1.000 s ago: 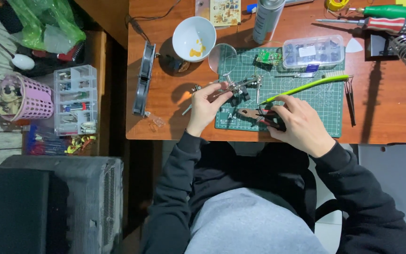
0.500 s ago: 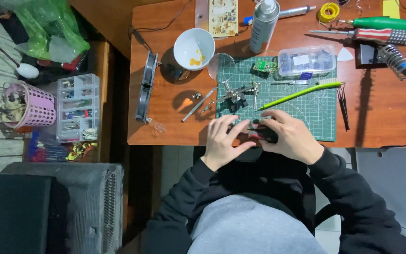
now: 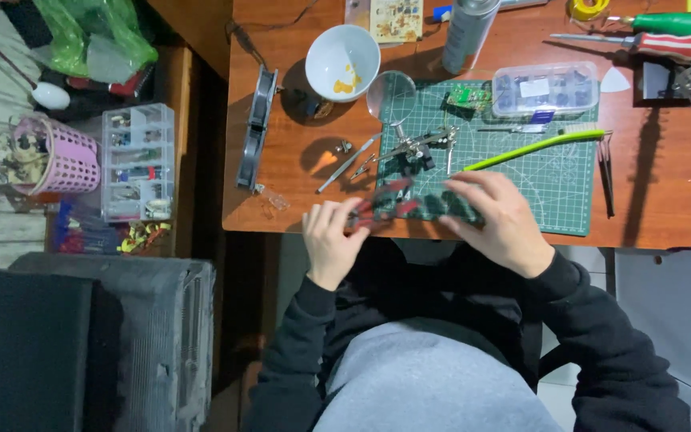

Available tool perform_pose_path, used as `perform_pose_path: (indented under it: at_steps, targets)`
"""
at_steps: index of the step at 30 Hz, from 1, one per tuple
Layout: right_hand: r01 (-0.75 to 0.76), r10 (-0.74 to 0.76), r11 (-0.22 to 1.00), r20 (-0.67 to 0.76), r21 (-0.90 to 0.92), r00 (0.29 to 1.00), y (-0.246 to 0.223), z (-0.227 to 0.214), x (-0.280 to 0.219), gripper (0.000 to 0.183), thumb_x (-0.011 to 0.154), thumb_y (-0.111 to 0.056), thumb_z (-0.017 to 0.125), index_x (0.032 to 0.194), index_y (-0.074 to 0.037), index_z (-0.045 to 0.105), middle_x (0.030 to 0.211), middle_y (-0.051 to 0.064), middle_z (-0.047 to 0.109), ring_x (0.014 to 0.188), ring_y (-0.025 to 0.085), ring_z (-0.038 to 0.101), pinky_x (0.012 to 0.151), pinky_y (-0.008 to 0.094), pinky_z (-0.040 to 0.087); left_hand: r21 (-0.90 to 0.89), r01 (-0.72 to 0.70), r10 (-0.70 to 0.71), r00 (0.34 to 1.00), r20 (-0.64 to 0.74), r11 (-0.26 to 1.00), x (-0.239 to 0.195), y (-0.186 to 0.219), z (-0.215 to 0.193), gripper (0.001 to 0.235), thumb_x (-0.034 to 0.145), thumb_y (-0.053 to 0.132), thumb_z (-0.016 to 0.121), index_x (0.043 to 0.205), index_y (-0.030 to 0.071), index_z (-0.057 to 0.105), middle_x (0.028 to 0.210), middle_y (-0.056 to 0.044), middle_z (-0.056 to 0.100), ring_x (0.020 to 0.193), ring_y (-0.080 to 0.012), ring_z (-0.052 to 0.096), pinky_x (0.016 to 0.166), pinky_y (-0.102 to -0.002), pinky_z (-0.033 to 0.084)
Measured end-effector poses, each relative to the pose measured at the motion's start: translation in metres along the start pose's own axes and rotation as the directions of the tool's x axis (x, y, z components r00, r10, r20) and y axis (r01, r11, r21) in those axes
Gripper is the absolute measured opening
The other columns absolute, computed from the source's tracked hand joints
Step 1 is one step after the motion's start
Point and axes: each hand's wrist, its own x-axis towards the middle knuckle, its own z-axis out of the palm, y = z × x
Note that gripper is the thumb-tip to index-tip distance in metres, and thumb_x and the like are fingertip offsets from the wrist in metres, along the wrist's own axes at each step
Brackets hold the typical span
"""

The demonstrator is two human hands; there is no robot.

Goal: Using pliers to cut and modify small wires and components on a circuit board held by a magnifying glass stand.

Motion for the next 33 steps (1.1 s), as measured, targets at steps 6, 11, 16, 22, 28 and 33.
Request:
perform_pose_path:
  at_steps: [6, 11, 16, 22, 28, 33]
  targets:
    - [-0.043, 0.042, 0.998, -0.034, -0.042, 0.999, 0.013, 0.007, -0.017, 0.052, 0.077, -0.014, 0.08, 0.128, -0.013, 0.066, 0.118, 0.005, 0.064, 0.108, 0.027, 0.063, 0.09, 0.04, 0.051, -0.034, 0.15, -0.151, 0.987, -0.049, 0.988, -0.002, -0.014, -0.014, 0.048, 0.067, 0.02, 0.09, 0.11, 0.017, 0.069, 0.087, 0.001, 0.054, 0.079, -0.0253, 0.056, 0.075, -0.039, 0.044]
    - [0.057, -0.055, 0.994, 0.027, -0.091, 0.998, -0.035, -0.012, -0.007, 0.077, 0.064, -0.036, 0.086, 0.132, -0.013, 0.061, 0.12, 0.012, 0.062, 0.109, 0.033, 0.062, 0.091, 0.044, 0.05, -0.087, -0.012, 0.015, 0.999, 0.036, 0.996, -0.003, 0.029, -0.004, 0.049, 0.061, 0.021, 0.088, 0.107, 0.021, 0.071, 0.086, 0.002, 0.056, 0.08, -0.0246, 0.059, 0.072, -0.036, 0.05]
    - [0.081, -0.038, 0.908, 0.111, -0.412, 0.993, -0.014, -0.019, -0.028, 0.077, 0.058, -0.039, 0.085, 0.129, -0.019, 0.06, 0.102, 0.004, 0.059, 0.095, 0.024, 0.062, 0.083, 0.038, 0.05, -0.21, -0.152, 0.164, 0.986, 0.043, 0.966, 0.017, 0.079, 0.029, 0.043, 0.065, 0.032, 0.089, 0.104, 0.022, 0.072, 0.083, 0.005, 0.056, 0.076, -0.02, 0.06, 0.072, -0.032, 0.052]
    - [-0.233, 0.252, 0.895, 0.0, -0.38, 0.968, 0.023, -0.049, -0.08, 0.052, 0.069, -0.023, 0.082, 0.117, -0.025, 0.063, 0.089, -0.002, 0.058, 0.085, 0.021, 0.064, 0.076, 0.033, 0.051, -0.37, -0.286, 0.293, 0.955, -0.038, 0.884, 0.049, 0.124, 0.057, 0.052, 0.07, 0.034, 0.086, 0.117, 0.022, 0.069, 0.1, 0.001, 0.06, 0.088, -0.0219, 0.063, 0.082, -0.036, 0.054]
    - [-0.62, 0.684, 0.728, -0.238, 0.293, 0.69, 0.031, -0.085, -0.107, 0.048, 0.087, -0.001, 0.078, 0.132, -0.009, 0.064, 0.113, 0.016, 0.062, 0.111, 0.036, 0.064, 0.092, 0.043, 0.05, -0.454, -0.347, 0.361, 0.931, -0.059, 0.82, 0.056, 0.137, 0.079, 0.049, 0.088, 0.028, 0.076, 0.133, 0.017, 0.062, 0.12, -0.009, 0.059, 0.108, -0.0316, 0.065, 0.092, -0.042, 0.054]
    - [-0.702, 0.701, 0.701, -0.304, 0.127, 0.645, 0.046, -0.093, -0.123, 0.047, 0.1, -0.018, 0.064, 0.142, 0.0, 0.051, 0.121, 0.019, 0.05, 0.112, 0.035, 0.053, 0.095, 0.045, 0.042, -0.347, -0.394, 0.446, 0.892, 0.081, 0.851, 0.061, 0.135, 0.089, 0.039, 0.096, 0.021, 0.072, 0.132, 0.011, 0.058, 0.132, -0.016, 0.056, 0.129, -0.0348, 0.055, 0.116, -0.055, 0.042]
